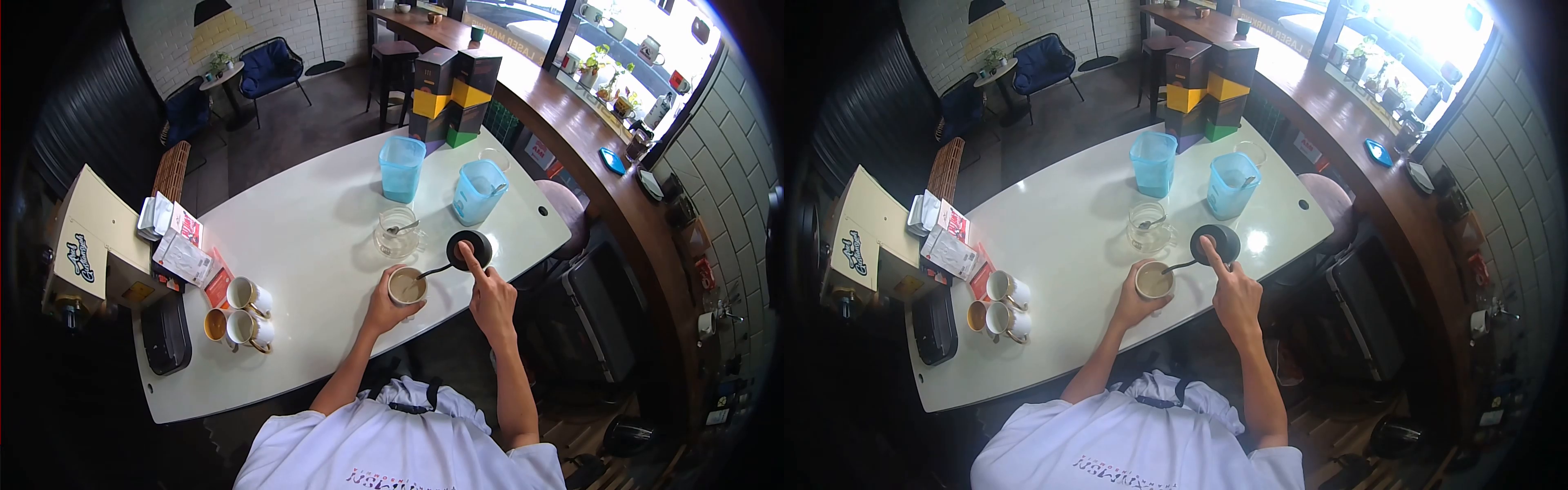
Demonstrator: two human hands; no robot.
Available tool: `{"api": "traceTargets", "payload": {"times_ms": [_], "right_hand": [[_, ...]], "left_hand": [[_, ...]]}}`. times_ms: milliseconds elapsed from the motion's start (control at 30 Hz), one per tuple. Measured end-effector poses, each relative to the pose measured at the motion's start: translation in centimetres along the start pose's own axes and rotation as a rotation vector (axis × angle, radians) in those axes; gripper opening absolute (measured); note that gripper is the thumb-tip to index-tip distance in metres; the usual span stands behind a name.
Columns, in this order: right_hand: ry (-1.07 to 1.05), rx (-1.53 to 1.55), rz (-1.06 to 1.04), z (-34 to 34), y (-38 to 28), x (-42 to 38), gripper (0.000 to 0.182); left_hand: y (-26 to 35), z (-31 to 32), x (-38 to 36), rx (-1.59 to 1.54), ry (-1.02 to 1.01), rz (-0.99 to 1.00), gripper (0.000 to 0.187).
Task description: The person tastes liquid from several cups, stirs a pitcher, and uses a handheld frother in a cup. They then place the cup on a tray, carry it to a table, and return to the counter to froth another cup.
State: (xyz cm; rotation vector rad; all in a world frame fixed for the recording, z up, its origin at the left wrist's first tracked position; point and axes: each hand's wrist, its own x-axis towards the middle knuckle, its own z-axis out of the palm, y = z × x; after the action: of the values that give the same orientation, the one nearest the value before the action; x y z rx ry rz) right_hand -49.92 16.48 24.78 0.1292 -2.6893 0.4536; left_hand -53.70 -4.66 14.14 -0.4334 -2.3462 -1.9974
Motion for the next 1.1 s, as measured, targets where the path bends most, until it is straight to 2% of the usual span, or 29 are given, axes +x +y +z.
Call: {"api": "traceTargets", "payload": {"times_ms": [533, 600, 1100], "right_hand": [[-0.014, 0.036, 0.018, 0.14, 0.18, -0.17, 0.085], [0.022, 0.060, 0.006, 0.36, 0.29, -0.16, 0.092], [-0.027, 0.023, 0.017, 0.46, 0.36, 0.05, 0.086]], "left_hand": [[0.56, -0.02, -0.09, 0.004, 0.008, -0.007, 0.078], [0.46, 0.05, -0.10, -0.006, 0.010, -0.005, 0.078], [0.49, -0.05, -0.05, -0.041, -0.025, -0.055, 0.079]]}}
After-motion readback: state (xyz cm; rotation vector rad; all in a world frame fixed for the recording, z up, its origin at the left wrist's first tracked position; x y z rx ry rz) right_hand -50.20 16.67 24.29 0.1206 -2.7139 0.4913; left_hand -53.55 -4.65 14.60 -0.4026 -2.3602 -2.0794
